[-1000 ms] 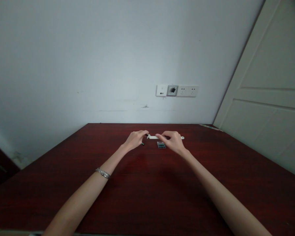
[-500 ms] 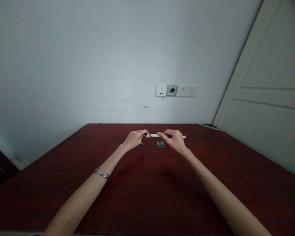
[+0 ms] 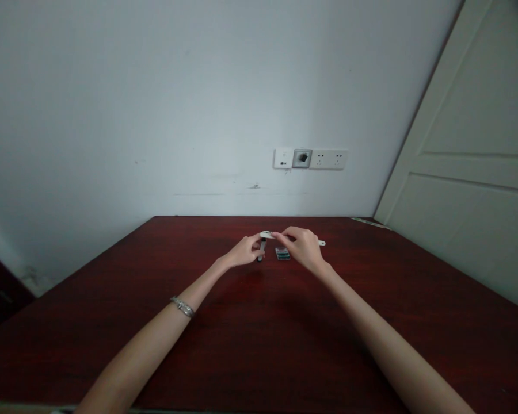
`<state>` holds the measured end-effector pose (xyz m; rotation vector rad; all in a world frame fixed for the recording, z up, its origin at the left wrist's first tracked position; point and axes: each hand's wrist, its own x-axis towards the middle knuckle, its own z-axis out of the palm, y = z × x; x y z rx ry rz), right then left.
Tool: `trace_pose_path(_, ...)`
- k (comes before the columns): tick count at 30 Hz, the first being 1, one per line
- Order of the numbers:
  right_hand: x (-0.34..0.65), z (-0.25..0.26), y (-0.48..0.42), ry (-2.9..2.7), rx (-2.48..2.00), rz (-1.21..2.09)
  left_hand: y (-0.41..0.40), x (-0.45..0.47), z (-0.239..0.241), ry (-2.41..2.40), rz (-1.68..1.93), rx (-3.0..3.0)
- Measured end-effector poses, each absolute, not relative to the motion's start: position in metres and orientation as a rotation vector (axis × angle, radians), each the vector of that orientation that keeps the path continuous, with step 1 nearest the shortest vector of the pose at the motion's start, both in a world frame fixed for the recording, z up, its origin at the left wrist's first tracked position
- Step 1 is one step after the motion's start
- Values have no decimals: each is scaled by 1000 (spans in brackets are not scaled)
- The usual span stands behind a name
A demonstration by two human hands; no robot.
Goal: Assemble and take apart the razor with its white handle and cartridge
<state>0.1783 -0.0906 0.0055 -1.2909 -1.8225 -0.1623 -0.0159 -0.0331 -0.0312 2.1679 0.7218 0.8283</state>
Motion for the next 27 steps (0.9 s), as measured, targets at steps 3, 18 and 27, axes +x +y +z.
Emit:
trace_pose_path(3,186,3,-85,-1734,-1321,-197,-34,-18,-27,734,895,2093)
trace_pose_path(18,191,-2,-79,-1562,-1339,-86,-32,-18,-28,779,856,2013)
trace_pose_path(27,162,-25,-69,-1368,-1055,836,-22,-19,-37,853,976,1913)
